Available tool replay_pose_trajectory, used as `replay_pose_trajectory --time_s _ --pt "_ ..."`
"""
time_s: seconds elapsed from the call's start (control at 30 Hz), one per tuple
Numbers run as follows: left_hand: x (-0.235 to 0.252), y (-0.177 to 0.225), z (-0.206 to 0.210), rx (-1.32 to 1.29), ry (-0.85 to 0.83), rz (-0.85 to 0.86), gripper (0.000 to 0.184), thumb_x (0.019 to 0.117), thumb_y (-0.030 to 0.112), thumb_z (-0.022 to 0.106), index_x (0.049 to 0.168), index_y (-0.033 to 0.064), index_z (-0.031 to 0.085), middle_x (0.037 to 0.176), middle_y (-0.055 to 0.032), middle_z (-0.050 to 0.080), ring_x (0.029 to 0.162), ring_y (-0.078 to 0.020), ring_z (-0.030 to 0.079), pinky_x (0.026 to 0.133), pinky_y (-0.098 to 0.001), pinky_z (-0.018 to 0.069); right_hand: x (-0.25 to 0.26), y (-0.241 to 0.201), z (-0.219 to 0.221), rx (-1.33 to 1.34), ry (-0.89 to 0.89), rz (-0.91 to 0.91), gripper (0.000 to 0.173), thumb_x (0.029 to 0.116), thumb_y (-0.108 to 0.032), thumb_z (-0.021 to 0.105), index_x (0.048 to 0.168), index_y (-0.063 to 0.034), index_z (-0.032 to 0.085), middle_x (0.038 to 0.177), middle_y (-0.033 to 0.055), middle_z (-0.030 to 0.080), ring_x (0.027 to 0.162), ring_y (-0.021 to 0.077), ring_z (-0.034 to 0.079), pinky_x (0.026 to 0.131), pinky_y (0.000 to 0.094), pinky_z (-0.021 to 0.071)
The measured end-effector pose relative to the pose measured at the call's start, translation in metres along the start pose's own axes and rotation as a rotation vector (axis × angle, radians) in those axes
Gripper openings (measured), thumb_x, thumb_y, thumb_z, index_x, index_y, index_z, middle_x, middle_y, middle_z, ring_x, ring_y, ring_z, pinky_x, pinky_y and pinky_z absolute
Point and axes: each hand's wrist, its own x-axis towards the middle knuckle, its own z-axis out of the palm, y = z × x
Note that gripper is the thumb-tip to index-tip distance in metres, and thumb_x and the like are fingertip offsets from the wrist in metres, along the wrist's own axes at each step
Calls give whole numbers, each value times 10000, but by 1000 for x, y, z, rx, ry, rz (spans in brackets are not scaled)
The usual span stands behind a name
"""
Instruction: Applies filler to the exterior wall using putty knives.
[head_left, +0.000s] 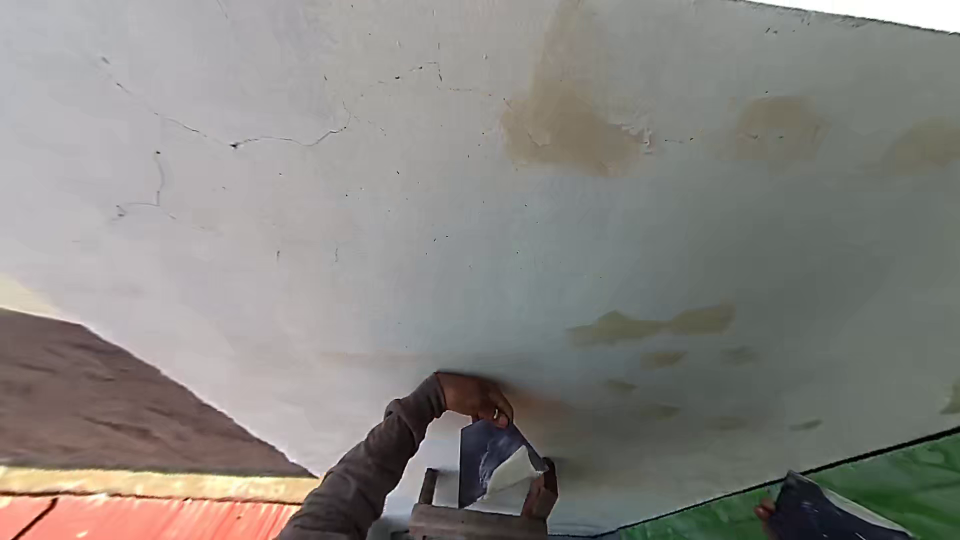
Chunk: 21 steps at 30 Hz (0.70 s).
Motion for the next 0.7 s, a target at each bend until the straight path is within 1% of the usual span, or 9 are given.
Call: replay_pose_trajectory --time_s 0.07,0.13,0.2,0.27,0.3,0.37,0.43,0.53,0.7 --pt "1 -2 1 -8 10 18 201 1003 155 577 1082 67 739 931 13 700 787 -36 597 728 -269 506 33 -42 63 -284 -272 -209 610 952 -473 656 1416 -123 472 1227 103 685 1161 268 662 1064 453 500" --pt "-1 -2 1 -27 31 8 211 1008 159 594 1127 57 736 989 -13 711 846 -61 622 789 -302 527 50 -70 139 -553 -453 -468 669 989 -374 629 1486 -21 355 1291 86 649 1170 238 660 1043 429 526" --pt "0 -4 2 -30 56 11 216 1004 169 605 1135 58 736 1012 -24 713 872 -80 630 814 -320 529 52 -83 217 -824 -578 -719 784 962 -354 647 1515 80 301 1439 167 498 1212 214 601 1012 369 528" --pt "3 -6 1 4 64 30 216 1009 178 602 1138 68 735 1028 -22 711 894 -83 631 829 -322 527 43 -82 294 -1110 -641 -1027 778 945 -463 643 1534 -10 411 1548 274 376 1315 255 524 1054 344 480" --pt "3 -5 2 32 72 30 224 1015 188 599 1152 73 734 1040 -23 712 903 -85 630 831 -326 522 37 -77 331 -1210 -669 -1162 737 943 -514 632 1534 -109 459 1556 274 371 1386 302 471 1127 385 430" --pt "2 -3 3 62 83 16 244 1020 201 593 1180 79 732 1085 -41 714 937 -105 636 844 -350 523 25 -56 395 -1293 -704 -1361 684 935 -530 639 1511 -179 521 1510 322 413 1337 442 474 1080 526 427" --pt "-1 -2 4 78 95 25 256 1023 212 586 1185 79 733 1093 -48 716 928 -113 635 826 -352 522 10 -34 449 -1344 -705 -1470 668 950 -525 622 1531 -216 507 1530 311 406 1292 485 478 974 560 452" --pt "-2 -3 6 59 117 33 251 1023 217 585 1181 92 737 1082 -38 718 911 -106 632 814 -342 514 -9 -15 517 -1404 -728 -1586 665 983 -496 590 1578 -246 431 1575 267 356 1268 468 473 863 518 480" --pt "-3 -6 6 53 146 28 275 1016 248 602 1211 107 737 1123 -53 722 966 -128 645 861 -371 520 -26 -8 587 -1428 -855 -1590 677 1021 -425 555 1609 -157 352 1610 299 248 1269 515 433 901 590 440"
